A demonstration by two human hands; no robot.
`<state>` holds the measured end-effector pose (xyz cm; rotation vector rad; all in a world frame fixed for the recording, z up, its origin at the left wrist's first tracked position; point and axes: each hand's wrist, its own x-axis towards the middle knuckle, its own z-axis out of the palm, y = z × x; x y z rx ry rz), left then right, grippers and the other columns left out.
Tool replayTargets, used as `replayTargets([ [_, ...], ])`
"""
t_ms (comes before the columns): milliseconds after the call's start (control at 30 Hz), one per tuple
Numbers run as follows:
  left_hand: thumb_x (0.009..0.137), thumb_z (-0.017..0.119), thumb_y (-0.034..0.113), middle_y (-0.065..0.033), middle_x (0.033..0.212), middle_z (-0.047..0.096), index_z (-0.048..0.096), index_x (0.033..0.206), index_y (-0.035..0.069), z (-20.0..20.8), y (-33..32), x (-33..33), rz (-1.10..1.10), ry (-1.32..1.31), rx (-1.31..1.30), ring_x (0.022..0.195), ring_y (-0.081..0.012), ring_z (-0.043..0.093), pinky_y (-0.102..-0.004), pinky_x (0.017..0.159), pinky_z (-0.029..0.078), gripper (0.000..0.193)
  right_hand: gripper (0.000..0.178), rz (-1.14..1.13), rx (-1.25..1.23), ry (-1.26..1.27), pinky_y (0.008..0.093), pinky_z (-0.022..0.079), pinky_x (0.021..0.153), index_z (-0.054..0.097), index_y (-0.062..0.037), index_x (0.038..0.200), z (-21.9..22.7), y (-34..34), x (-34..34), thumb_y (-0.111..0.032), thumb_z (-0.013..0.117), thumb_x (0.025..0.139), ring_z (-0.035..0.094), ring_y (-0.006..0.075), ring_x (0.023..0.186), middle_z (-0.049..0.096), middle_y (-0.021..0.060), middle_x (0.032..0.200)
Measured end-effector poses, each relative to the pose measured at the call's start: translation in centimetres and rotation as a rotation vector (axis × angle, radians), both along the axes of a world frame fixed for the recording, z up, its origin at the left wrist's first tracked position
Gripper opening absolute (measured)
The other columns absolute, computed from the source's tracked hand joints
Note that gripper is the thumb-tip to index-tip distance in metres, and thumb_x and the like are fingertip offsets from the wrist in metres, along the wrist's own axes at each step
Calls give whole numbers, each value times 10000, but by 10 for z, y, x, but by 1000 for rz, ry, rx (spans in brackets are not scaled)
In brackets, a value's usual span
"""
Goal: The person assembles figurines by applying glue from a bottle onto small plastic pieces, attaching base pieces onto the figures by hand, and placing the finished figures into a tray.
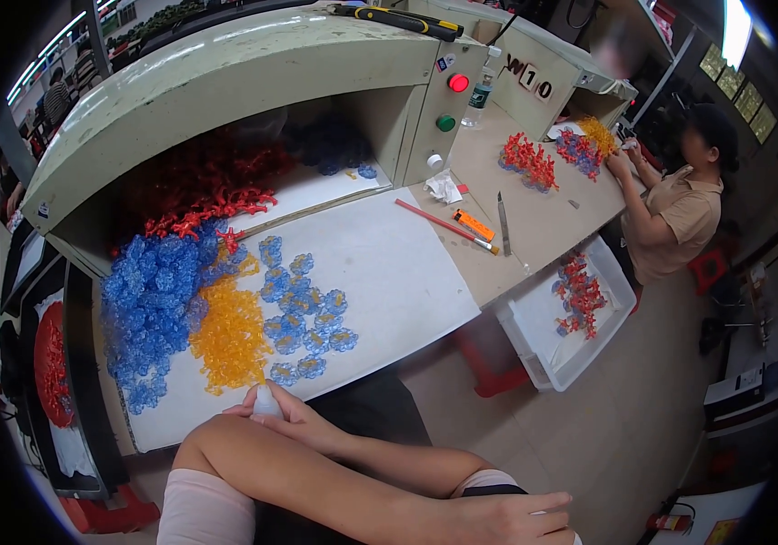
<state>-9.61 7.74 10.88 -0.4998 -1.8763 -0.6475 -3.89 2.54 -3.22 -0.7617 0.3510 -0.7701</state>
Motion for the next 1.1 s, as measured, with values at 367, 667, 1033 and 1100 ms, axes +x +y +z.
replayTargets([
  [367,616,511,171,-12,572,426,410,556,110,-2,-1,2,5,-6,-11,556,-167,448,-281,548,360,133,236,-13,71,20,309,352,915,370,-45,1054,17,4,-8,-174,457,876,448,168,1078,473,146,1158],
  [667,608,513,172,-15,571,429,414,552,108,-3,-1,3,9,-6,-10,554,-172,446,-284,545,357,131,229,1,97,-53,310,336,929,380,-39,1053,14,3,-6,-158,459,874,430,167,1099,452,148,1186],
  [1033,608,516,165,-22,577,435,413,553,107,0,2,3,-23,21,-3,554,-178,449,-290,543,353,131,265,25,135,-74,317,318,942,384,-38,1072,13,1,-4,-184,471,868,425,176,1108,452,138,1191],
  [1100,607,516,162,-23,574,434,412,551,106,-1,2,4,-24,23,3,550,-178,449,-291,540,353,131,272,7,91,-41,321,320,942,386,-32,1076,14,2,-5,-183,473,867,427,177,1106,453,135,1190],
])
